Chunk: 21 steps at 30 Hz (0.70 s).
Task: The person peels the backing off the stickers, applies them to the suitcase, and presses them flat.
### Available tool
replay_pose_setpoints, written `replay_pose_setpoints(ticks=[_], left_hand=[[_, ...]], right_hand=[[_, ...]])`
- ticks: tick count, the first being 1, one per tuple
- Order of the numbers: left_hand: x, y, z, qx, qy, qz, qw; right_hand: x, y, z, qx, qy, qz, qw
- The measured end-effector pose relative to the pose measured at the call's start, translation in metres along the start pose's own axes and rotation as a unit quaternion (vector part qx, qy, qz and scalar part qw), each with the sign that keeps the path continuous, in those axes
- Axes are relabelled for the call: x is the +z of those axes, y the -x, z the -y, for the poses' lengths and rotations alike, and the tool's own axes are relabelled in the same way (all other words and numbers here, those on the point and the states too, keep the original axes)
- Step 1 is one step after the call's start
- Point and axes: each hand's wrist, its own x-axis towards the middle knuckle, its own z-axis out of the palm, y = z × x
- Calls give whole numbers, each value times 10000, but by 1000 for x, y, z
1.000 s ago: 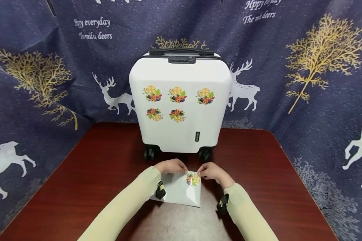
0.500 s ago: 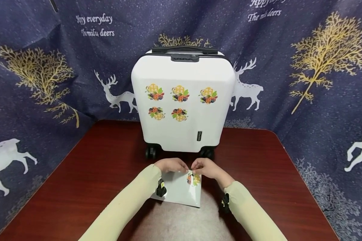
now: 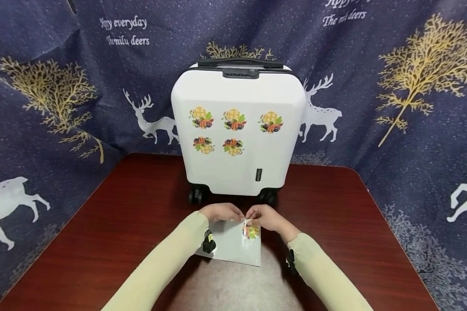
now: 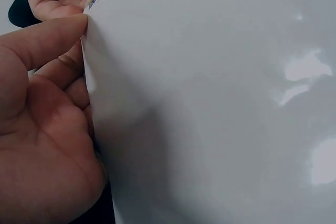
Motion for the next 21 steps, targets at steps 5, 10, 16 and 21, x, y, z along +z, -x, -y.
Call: replay_pose_setpoints(ticks=[5,10,16,21], left_hand=[[0,-2,-1,16,-58,111,9999],[0,-2,-4,-26,-7,144,9999],[-1,0,-7,-119,19,146,9998],[-2,-1,-2,-77,234,162,9996]], right_hand=[[1,0,3,-87,286,-177,9994],[1,1,8,-99,527,-233,9983],[3,3,12,-183,725,-240,9969],[4,4,14,-131,860,-475,9951]])
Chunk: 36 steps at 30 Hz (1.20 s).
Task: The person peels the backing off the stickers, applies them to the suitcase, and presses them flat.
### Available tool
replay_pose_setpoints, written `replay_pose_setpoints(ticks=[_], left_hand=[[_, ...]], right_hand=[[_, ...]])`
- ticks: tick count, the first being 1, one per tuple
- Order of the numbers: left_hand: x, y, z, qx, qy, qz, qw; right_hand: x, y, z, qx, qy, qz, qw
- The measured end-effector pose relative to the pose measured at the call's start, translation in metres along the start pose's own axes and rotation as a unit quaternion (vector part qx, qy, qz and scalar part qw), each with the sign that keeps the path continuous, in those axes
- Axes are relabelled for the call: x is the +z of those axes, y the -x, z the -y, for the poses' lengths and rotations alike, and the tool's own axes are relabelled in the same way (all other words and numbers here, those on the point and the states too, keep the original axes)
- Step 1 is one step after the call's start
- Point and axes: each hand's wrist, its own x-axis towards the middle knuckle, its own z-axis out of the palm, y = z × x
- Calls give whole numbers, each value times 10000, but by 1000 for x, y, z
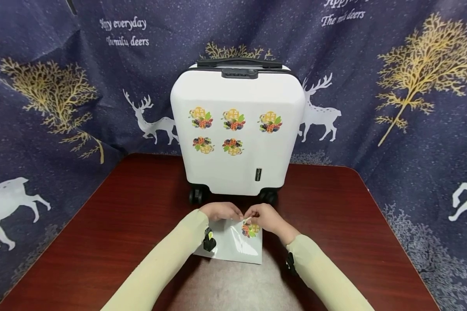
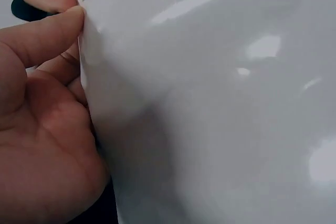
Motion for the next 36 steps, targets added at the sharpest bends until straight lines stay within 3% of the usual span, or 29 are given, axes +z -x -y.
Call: replay_pose_setpoints(ticks=[11,20,25,36], left_hand=[[-3,-1,7,-137,402,189,9989],[-1,0,6,-246,536,-3,9983],[-1,1,5,-178,466,-60,9987],[0,-1,2,-29,-25,-213,9998]], right_hand=[[1,0,6,-18,120,-104,9999],[0,-1,4,-137,192,-112,9997],[-1,1,2,-47,150,-172,9997],[1,4,1,-279,251,-486,9981]])
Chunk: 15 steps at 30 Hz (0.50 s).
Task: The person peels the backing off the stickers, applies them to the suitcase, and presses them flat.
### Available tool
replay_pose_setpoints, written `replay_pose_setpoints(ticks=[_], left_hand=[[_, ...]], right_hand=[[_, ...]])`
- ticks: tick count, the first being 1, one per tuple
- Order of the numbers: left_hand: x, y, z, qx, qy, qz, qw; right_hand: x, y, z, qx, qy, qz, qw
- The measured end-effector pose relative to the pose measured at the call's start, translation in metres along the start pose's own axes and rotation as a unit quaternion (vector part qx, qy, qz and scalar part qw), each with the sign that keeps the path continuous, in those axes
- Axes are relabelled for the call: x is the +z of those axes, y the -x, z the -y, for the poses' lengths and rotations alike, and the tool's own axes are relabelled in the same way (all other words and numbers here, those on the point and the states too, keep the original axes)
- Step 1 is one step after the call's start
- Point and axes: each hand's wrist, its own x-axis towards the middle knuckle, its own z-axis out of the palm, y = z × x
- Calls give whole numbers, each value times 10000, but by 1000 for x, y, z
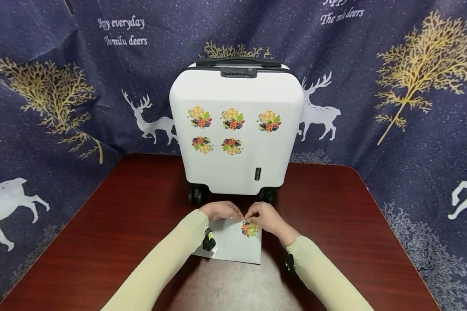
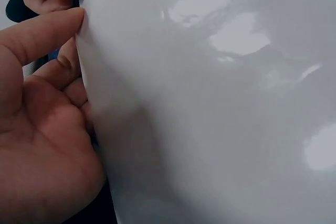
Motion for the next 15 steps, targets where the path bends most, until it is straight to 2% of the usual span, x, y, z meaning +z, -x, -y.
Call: replay_pose_setpoints(ticks=[8,15], left_hand=[[2,1,-1,52,-198,-76,9998],[5,5,-6,-231,-207,-207,9993]], right_hand=[[-2,2,6,261,136,102,9995],[-4,5,12,349,300,126,9989]])
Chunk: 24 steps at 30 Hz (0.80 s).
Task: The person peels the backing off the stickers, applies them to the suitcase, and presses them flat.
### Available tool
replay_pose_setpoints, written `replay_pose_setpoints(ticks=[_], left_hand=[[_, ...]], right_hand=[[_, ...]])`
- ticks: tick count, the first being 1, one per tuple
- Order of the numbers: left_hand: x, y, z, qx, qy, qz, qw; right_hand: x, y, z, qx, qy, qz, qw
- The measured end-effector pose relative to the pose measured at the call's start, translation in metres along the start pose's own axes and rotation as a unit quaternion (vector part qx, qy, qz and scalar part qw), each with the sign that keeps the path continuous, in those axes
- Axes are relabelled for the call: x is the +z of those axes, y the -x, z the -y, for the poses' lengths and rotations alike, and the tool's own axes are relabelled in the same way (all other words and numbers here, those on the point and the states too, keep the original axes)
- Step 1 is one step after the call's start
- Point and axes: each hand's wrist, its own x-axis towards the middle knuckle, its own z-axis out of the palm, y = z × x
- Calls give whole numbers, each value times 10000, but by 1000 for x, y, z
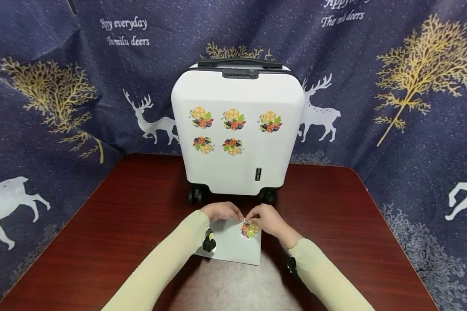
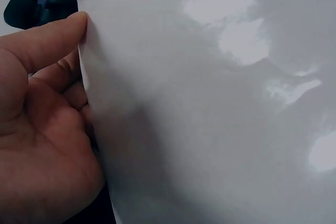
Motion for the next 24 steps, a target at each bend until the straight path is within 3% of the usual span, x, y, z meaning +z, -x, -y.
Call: replay_pose_setpoints(ticks=[6,17,24], left_hand=[[2,-1,-2,-91,-49,-48,9999],[1,0,-1,68,39,-30,10000],[1,0,-2,-88,31,-112,9999]], right_hand=[[-1,2,2,61,-38,0,10000],[-3,9,2,89,-243,-45,9997],[-2,12,-1,100,-344,-81,9993]])
